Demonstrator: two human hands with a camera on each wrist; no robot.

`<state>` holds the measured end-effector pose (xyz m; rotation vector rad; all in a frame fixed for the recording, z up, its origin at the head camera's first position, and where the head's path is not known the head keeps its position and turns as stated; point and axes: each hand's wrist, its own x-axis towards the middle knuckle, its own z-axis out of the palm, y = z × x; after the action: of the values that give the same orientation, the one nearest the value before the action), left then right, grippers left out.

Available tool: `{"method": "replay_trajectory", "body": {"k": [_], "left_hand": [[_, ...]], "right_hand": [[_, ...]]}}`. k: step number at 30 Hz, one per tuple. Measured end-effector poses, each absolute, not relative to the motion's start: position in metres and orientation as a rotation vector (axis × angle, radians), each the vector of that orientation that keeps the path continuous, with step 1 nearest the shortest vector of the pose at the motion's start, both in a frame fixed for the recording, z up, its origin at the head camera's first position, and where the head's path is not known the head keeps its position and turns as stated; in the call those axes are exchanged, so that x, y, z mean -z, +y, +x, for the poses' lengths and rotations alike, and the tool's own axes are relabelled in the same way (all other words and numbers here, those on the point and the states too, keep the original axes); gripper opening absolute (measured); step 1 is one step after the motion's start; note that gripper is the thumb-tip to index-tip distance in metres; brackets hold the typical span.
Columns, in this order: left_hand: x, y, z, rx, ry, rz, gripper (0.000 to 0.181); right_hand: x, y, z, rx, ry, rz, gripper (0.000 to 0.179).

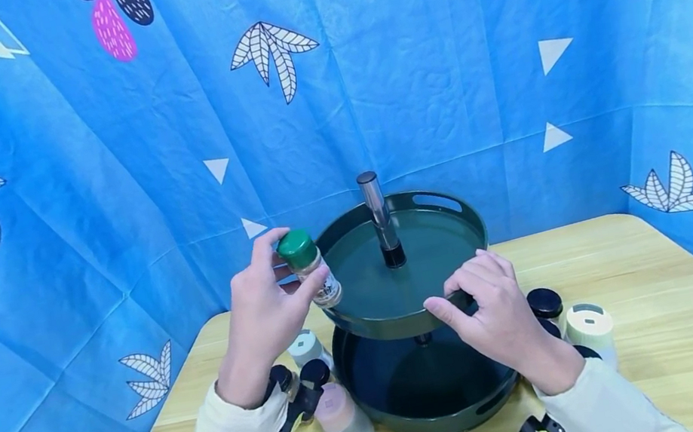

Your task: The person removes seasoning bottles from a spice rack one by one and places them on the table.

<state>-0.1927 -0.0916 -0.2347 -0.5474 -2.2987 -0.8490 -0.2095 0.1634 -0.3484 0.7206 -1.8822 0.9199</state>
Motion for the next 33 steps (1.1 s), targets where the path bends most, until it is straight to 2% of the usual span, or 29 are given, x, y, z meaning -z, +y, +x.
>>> {"method": "replay_trajectory", "body": {"k": [33], "left_hand": [[0.236, -0.122, -0.182, 0.850, -2.306, -0.465, 0.058]], "right_hand": [[0.346, 0.164, -0.206, -0.939, -1.916, 0.711, 0.047]]}}
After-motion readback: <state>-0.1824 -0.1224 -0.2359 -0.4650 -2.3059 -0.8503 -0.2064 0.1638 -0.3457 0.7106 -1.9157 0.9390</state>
